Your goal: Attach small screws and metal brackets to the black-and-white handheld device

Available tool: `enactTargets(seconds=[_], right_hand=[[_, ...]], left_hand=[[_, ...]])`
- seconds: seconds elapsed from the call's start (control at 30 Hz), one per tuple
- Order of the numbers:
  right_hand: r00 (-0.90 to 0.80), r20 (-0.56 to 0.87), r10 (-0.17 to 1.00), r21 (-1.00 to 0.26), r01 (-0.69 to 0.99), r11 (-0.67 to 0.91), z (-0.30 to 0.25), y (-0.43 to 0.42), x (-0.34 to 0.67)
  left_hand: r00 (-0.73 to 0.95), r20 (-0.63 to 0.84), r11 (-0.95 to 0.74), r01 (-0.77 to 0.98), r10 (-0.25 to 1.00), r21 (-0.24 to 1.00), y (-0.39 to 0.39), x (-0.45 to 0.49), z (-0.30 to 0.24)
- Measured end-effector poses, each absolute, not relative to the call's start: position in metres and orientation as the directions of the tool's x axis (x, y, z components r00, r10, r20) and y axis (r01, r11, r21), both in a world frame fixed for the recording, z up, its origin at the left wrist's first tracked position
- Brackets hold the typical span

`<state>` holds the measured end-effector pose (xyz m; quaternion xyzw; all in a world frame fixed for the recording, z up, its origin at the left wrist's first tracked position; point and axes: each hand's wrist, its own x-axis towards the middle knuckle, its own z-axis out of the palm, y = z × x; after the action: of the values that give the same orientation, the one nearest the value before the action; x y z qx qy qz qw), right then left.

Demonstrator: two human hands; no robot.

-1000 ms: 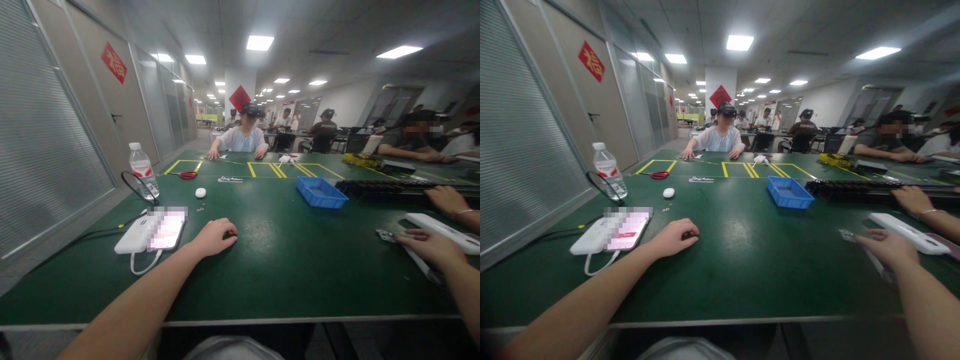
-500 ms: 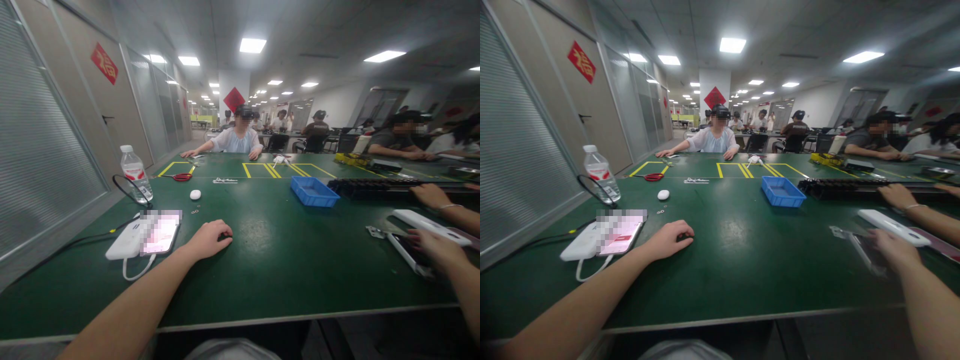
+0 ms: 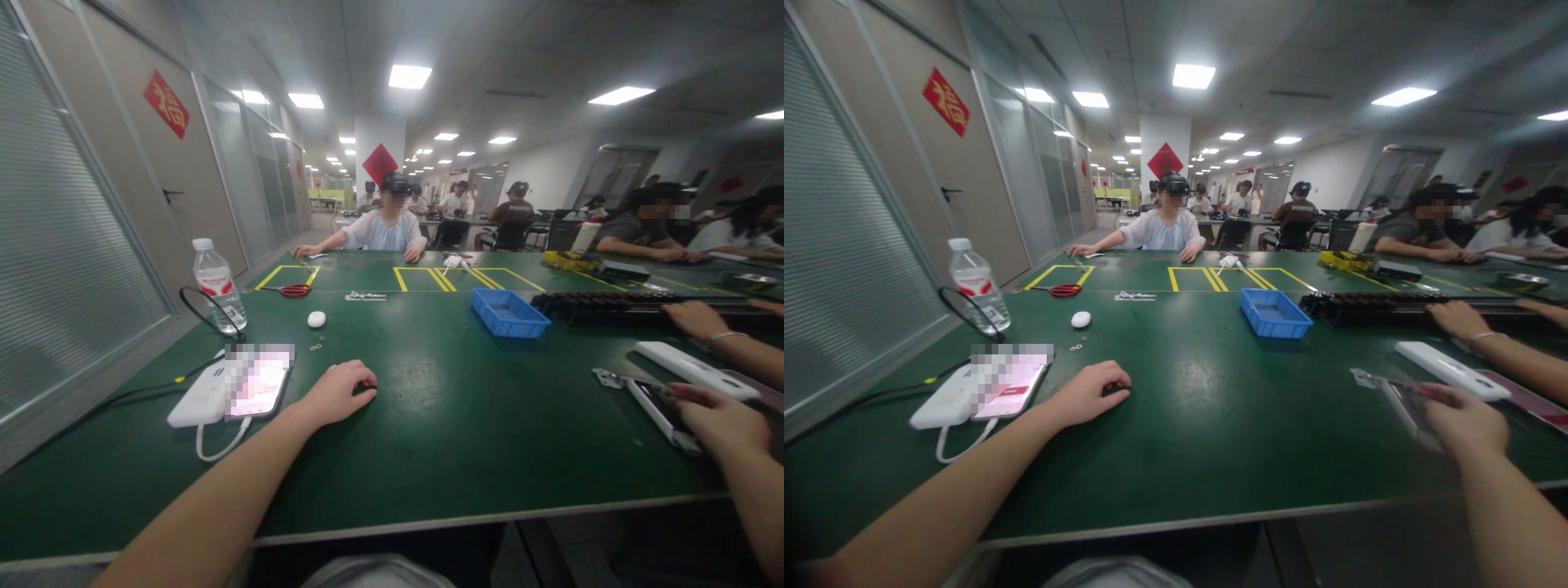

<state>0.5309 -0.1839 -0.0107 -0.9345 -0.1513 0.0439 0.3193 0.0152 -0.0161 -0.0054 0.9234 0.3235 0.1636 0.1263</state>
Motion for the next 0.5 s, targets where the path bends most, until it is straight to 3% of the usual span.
enactTargets(seconds=[0.13,0.33,0.5], right_hand=[[0.949,0.045,0.312,-0.607,0.274,-0.746,-0.016,-0.186,0.539],[0.920,-0.044,0.390,-0.581,0.294,-0.759,-0.027,-0.189,0.559],[0.950,-0.046,0.308,-0.611,0.217,-0.761,-0.019,-0.185,0.552]], left_hand=[[0.736,0.220,-0.758,0.557,0.640,0.339,-0.016,0.016,-0.005],[0.734,0.208,-0.753,0.568,0.646,0.333,-0.017,0.017,-0.004],[0.733,0.216,-0.754,0.564,0.645,0.337,-0.016,0.016,-0.005]])
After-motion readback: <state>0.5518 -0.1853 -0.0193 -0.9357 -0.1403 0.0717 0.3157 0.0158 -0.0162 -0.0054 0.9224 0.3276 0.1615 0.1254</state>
